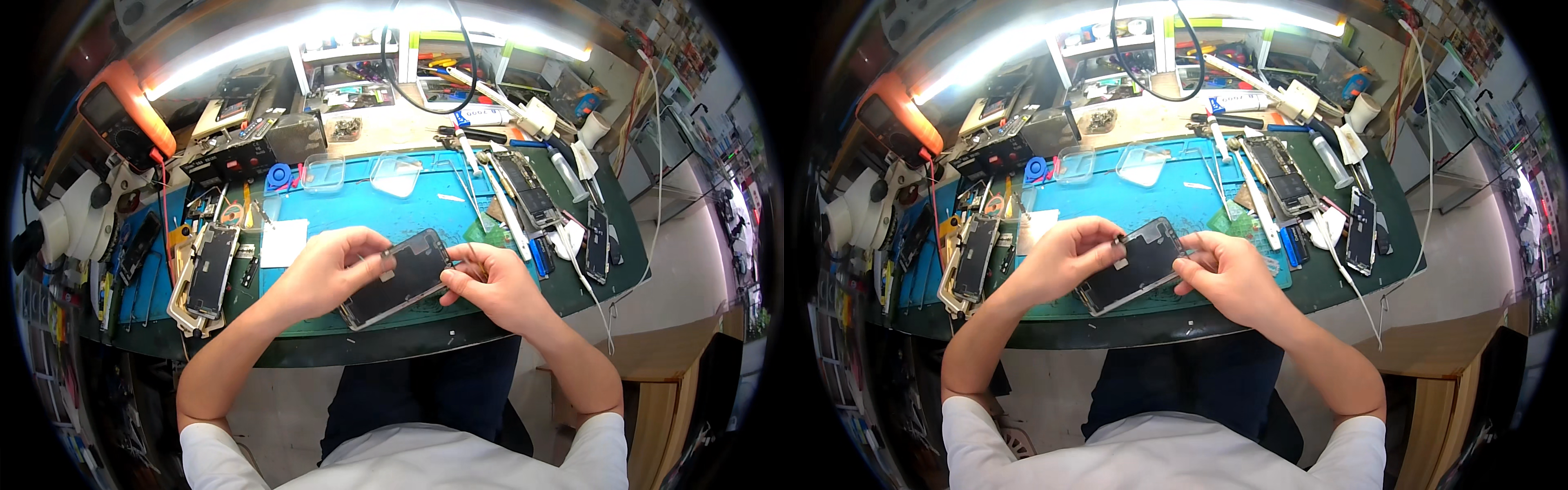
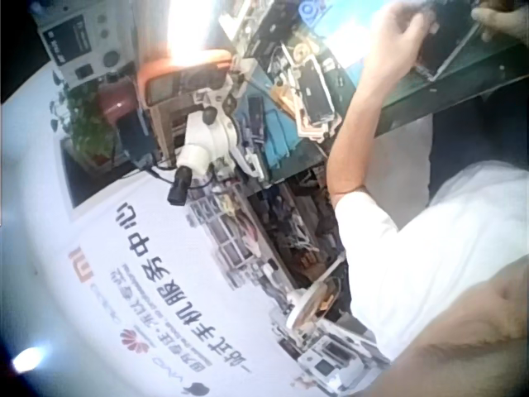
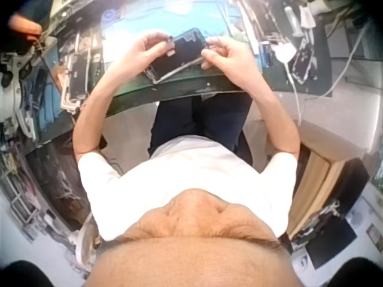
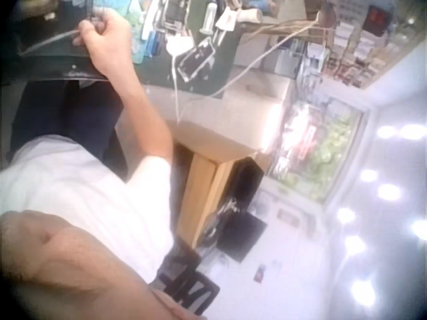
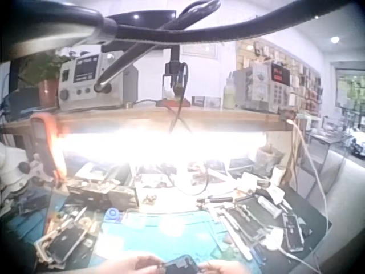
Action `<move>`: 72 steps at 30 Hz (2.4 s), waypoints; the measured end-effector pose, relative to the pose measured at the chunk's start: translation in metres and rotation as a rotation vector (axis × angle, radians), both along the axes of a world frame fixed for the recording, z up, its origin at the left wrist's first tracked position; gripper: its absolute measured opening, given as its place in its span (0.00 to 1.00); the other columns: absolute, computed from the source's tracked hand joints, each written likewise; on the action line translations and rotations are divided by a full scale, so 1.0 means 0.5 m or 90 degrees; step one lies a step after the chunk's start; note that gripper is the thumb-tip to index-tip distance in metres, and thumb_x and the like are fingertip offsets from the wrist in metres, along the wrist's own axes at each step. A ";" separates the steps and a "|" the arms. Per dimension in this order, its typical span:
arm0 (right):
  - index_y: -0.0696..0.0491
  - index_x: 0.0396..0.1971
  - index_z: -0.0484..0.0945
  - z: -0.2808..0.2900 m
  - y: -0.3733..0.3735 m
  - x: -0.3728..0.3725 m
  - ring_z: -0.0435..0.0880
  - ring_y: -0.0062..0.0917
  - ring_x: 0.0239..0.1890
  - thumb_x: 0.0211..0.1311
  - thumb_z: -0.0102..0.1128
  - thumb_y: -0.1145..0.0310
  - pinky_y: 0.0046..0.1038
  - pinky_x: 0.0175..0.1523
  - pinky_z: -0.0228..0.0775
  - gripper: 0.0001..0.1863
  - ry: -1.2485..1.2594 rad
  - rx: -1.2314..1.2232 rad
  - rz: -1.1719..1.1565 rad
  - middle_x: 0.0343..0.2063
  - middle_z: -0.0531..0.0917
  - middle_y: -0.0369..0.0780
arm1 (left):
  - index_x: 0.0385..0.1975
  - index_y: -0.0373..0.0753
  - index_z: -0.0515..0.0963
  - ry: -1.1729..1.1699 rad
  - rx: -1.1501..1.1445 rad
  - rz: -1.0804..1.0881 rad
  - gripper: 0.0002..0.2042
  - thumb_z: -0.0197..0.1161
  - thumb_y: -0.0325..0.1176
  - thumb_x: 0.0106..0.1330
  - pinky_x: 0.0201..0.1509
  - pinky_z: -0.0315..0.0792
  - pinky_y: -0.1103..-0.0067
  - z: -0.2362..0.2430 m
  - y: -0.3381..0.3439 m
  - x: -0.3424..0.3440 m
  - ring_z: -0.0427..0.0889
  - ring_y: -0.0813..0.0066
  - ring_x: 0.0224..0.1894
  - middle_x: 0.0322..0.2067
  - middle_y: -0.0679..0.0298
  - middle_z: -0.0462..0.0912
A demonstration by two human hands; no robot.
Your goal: The person repairs a smartphone by applying adhesive to the frame and reattaching the screen assembly. They use a metal spatula to spread the adhesive and tweezers to handle small internal components. The person tests the device by powering it on and interacting with the touchscreen before disassembling it again to continue the repair process.
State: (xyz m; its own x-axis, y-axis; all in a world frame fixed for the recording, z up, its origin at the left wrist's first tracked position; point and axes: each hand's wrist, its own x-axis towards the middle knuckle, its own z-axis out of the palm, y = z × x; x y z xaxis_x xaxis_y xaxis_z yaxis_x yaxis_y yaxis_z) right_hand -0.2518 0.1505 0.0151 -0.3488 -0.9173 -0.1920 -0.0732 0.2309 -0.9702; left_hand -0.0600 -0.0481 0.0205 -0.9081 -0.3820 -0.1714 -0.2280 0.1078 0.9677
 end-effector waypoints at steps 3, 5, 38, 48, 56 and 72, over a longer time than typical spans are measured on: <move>0.63 0.57 0.80 0.019 -0.014 0.000 0.91 0.22 0.30 0.72 0.65 0.69 0.24 0.38 0.80 0.19 0.147 0.056 0.007 0.35 0.90 0.42 | 0.46 0.30 0.85 -0.005 -0.147 0.016 0.12 0.66 0.33 0.75 0.43 0.78 0.79 -0.015 -0.025 -0.005 0.85 0.80 0.37 0.34 0.61 0.90; 0.59 0.55 0.81 0.033 -0.016 0.001 0.89 0.27 0.29 0.71 0.66 0.67 0.27 0.37 0.80 0.17 0.356 0.037 -0.025 0.37 0.88 0.41 | 0.44 0.29 0.85 -0.041 -0.139 0.009 0.10 0.67 0.32 0.75 0.44 0.74 0.84 -0.003 -0.032 -0.010 0.79 0.88 0.39 0.35 0.71 0.86; 0.53 0.48 0.85 -0.060 -0.030 0.009 0.83 0.34 0.42 0.59 0.70 0.78 0.36 0.47 0.74 0.16 0.852 -0.164 -0.182 0.38 0.84 0.37 | 0.69 0.31 0.67 -0.100 -0.706 -0.029 0.45 0.83 0.41 0.52 0.60 0.71 0.65 0.029 0.079 0.068 0.78 0.56 0.53 0.49 0.53 0.79; 0.55 0.45 0.84 -0.006 -0.119 -0.071 0.87 0.39 0.44 0.65 0.68 0.68 0.37 0.50 0.80 0.11 0.806 -0.132 -0.159 0.39 0.86 0.44 | 0.45 0.30 0.74 -0.291 -0.703 -0.206 0.36 0.83 0.54 0.50 0.54 0.70 0.63 0.044 0.015 -0.004 0.77 0.51 0.48 0.43 0.50 0.79; 0.55 0.41 0.82 -0.028 -0.185 -0.089 0.88 0.41 0.45 0.66 0.67 0.66 0.38 0.50 0.82 0.09 0.833 -0.014 -0.149 0.39 0.86 0.46 | 0.54 0.31 0.79 -0.401 -0.484 -0.249 0.30 0.67 0.56 0.70 0.56 0.77 0.63 0.103 -0.004 -0.035 0.85 0.45 0.52 0.47 0.41 0.86; 0.54 0.41 0.82 -0.073 -0.151 -0.085 0.87 0.38 0.44 0.66 0.68 0.65 0.38 0.49 0.80 0.10 0.868 -0.119 -0.155 0.37 0.85 0.43 | 0.50 0.31 0.81 -0.163 0.153 0.158 0.13 0.69 0.33 0.74 0.47 0.86 0.75 0.009 0.044 0.044 0.85 0.76 0.44 0.42 0.61 0.86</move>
State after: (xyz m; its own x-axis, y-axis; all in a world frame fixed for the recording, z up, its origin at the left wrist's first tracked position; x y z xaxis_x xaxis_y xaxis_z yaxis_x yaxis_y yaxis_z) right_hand -0.2941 0.0751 -0.0216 -0.3115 -0.7815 0.5406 -0.9502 0.2502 -0.1858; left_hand -0.0381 -0.0263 0.0252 -0.7098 -0.5053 -0.4908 -0.4551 -0.2029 0.8670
